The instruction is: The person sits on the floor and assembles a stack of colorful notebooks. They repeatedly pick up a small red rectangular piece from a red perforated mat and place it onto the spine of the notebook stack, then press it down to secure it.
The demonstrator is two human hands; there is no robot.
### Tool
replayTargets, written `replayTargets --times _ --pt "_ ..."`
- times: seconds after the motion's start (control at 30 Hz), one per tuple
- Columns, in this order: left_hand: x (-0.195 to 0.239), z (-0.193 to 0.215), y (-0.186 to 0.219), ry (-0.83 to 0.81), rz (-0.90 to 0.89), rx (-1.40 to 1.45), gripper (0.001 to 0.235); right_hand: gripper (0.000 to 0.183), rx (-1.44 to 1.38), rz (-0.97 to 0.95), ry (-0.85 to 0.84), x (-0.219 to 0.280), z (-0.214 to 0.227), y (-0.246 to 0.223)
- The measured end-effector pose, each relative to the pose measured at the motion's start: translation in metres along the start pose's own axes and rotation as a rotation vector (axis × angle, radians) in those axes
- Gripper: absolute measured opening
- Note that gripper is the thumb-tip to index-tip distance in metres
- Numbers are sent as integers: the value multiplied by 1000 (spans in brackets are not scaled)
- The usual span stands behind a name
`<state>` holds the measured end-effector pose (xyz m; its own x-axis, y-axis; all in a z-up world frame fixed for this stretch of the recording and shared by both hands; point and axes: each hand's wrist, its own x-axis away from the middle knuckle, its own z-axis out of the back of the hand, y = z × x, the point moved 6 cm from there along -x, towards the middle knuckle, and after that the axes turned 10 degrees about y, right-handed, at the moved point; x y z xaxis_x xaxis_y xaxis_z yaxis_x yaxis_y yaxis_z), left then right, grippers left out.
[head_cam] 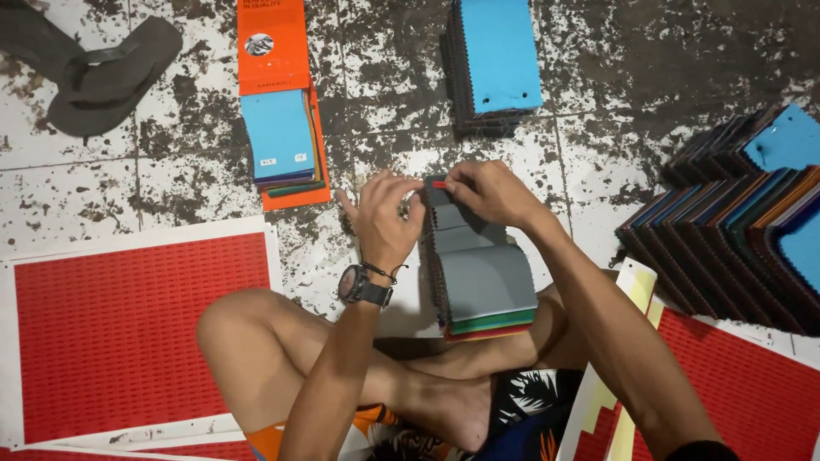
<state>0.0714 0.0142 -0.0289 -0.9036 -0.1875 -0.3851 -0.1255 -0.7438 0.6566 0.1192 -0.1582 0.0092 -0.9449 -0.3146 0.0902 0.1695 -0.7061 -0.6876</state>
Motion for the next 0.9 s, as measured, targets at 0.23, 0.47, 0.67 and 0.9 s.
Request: replayTargets --times 0.23,0.47,0.67,0.9 --pt "3 10 25 5 -241 -178 27 19 105 16 24 -4 -16 18" --pt "3 17 45 -51 -367 -417 30 16 167 -56 69 -1 -19 20" --pt "5 18 50 86 -445 -438 31 28 450 184 258 -9 -6 32" --pt "3 12 39 -20 -340 -257 35 7 529 516 436 4 -3 22"
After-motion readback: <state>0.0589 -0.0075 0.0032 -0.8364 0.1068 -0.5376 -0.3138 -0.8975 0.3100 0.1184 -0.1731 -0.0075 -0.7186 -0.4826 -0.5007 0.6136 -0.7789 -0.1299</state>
